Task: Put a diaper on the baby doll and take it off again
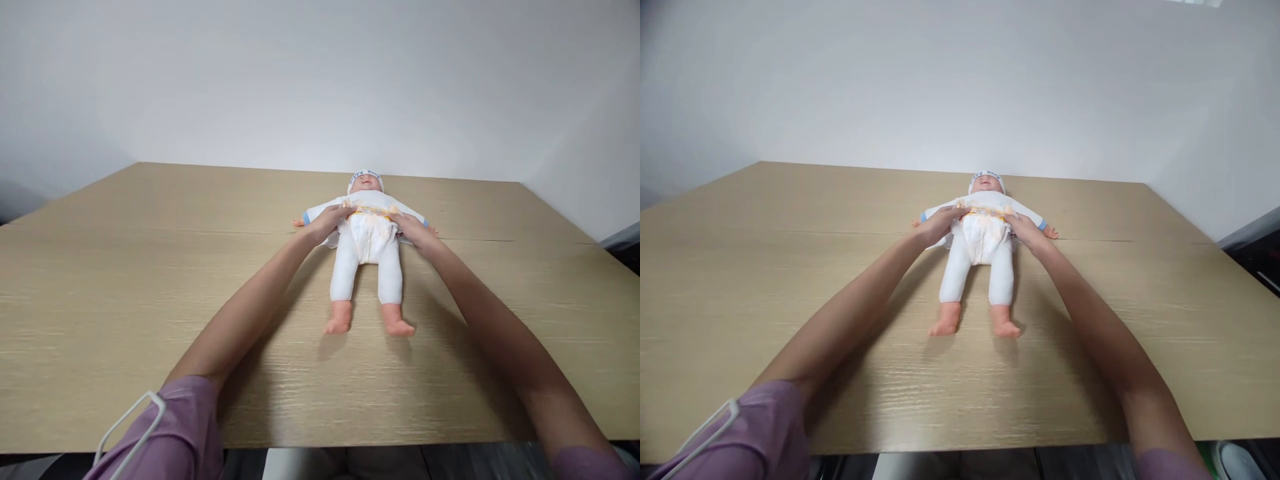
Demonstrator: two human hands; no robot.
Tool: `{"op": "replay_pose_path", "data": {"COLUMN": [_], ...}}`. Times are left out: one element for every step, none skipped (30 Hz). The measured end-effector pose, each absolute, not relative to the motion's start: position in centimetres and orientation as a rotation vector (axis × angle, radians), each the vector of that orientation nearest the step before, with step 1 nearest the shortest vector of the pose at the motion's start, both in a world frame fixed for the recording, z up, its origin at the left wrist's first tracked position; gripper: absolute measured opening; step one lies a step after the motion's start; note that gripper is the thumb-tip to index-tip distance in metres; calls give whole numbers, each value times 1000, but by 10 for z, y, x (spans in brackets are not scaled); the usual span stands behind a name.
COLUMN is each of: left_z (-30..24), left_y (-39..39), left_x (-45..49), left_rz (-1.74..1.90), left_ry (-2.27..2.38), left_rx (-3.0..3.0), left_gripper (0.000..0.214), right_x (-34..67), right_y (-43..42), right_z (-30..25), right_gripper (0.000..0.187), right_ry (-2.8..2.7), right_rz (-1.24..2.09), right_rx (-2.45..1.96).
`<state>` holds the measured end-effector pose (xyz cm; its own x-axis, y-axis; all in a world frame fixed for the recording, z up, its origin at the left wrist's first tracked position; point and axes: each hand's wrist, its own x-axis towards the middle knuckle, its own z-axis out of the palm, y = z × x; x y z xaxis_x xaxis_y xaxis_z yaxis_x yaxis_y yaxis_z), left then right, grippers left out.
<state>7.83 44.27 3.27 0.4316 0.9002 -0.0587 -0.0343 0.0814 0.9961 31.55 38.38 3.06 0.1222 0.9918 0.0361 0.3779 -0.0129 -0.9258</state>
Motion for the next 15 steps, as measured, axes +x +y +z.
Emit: {"op": "replay_pose_path", "data": {"left_z": [30, 29, 28, 27, 27, 27, 27, 28, 29, 29, 31, 32, 33, 35, 37], "left_y": [442, 440, 436, 430, 422, 414, 404, 395, 385, 376, 369, 363, 359, 356, 356], "left_x": [76, 73, 70, 67, 64, 60, 57, 54, 50, 47, 43, 39, 36, 32, 29], "left_rz": [838, 826, 817, 807, 800, 792, 781, 763, 742, 716, 691, 673, 668, 676, 690], "left_ry": [872, 866, 858, 846, 832, 815, 795, 778, 767, 765, 769, 779, 795, 820, 856], "left_rx": [1297, 1291, 1283, 1275, 1266, 1256, 1248, 1242, 1242, 1248, 1258, 1270, 1281, 1293, 1307], "left_gripper": [49, 52, 54, 56, 57, 58, 58, 58, 57, 56, 54, 53, 53, 53, 54], "right_x": [316, 317, 318, 320, 321, 323, 325, 326, 328, 330, 331, 333, 334, 336, 338], "right_y": [383, 381, 376, 369, 362, 353, 343, 333, 324, 314, 305, 298, 291, 286, 282], "right_z": [29, 27, 25, 23, 22, 20, 19, 19, 18, 18, 18, 18, 18, 17, 17], "right_gripper": [29, 29, 29, 29, 28, 29, 30, 32, 35, 40, 44, 49, 52, 54, 55], "right_ry": [-1376, -1358, -1344, -1330, -1312, -1288, -1263, -1241, -1229, -1237, -1270, -1317, -1367, -1413, -1445], "right_rz": [934, 970, 1002, 1037, 1083, 1139, 1202, 1263, 1314, 1343, 1343, 1317, 1268, 1199, 1126], "right_rx": [-1529, -1523, -1518, -1513, -1506, -1495, -1481, -1466, -1450, -1437, -1429, -1425, -1423, -1422, -1421]}}
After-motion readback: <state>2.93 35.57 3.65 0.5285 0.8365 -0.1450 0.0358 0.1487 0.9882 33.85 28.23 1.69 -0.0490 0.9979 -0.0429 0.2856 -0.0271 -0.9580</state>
